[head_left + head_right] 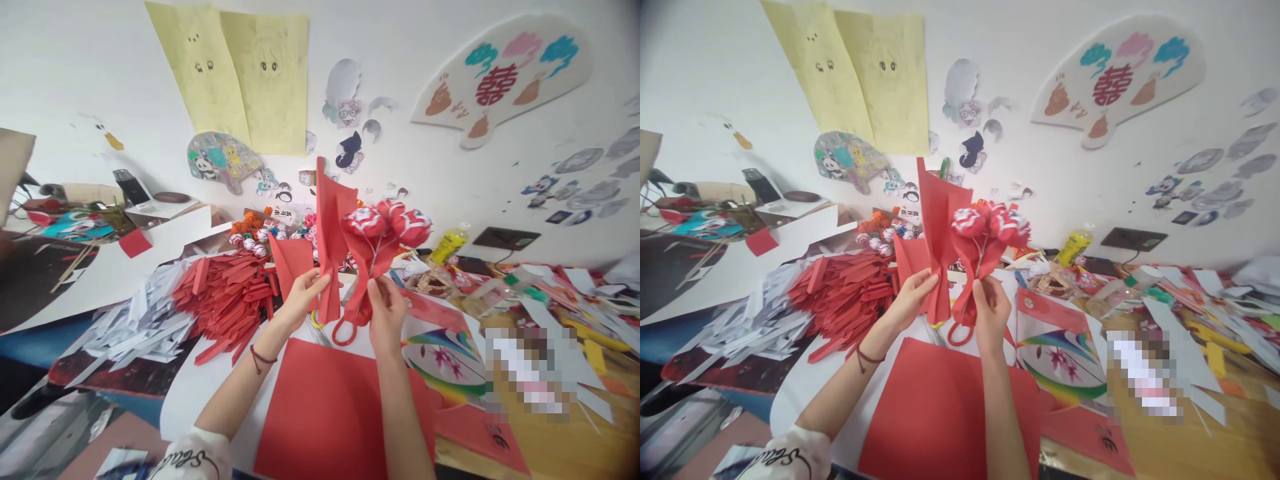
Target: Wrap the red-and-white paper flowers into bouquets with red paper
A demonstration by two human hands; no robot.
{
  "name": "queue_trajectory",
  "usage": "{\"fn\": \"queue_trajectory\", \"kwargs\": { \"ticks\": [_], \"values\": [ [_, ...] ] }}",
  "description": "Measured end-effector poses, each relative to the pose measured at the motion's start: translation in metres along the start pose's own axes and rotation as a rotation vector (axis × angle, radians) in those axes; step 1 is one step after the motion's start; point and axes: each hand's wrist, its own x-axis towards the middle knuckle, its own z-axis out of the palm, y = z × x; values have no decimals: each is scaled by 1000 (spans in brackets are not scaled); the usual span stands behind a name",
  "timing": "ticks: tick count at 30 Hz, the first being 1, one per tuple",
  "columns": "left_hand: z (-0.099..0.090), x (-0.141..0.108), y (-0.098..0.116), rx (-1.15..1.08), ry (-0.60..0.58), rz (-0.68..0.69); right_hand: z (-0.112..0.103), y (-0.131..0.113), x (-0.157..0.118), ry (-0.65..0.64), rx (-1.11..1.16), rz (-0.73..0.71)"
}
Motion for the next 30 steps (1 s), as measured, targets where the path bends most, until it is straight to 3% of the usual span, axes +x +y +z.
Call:
{"fn": "queue_trajectory", "kwargs": {
  "ticks": [4, 9, 14, 17, 20, 25, 30],
  "values": [
    [-14, -4, -13, 0, 5, -189, -23, 12, 9, 163, 29, 64],
    [-28, -5, -39, -6, -27, -400, -46, 27, 7, 195, -25, 129],
    [-33, -3, -59, 112, -3, -442, -53, 48, -2, 196, -52, 184],
    [-35, -3, -65, 276, 31, -411, -52, 56, -6, 176, -33, 234],
    [-35, 0, -66, 589, 104, -336, -48, 59, -8, 171, -59, 266],
    [-34, 8, -60, 1037, 75, -150, -43, 57, -10, 204, -81, 275],
    [-13, -7, -40, 1336, 321, 138, -42, 52, -13, 203, -110, 238]
  ]
}}
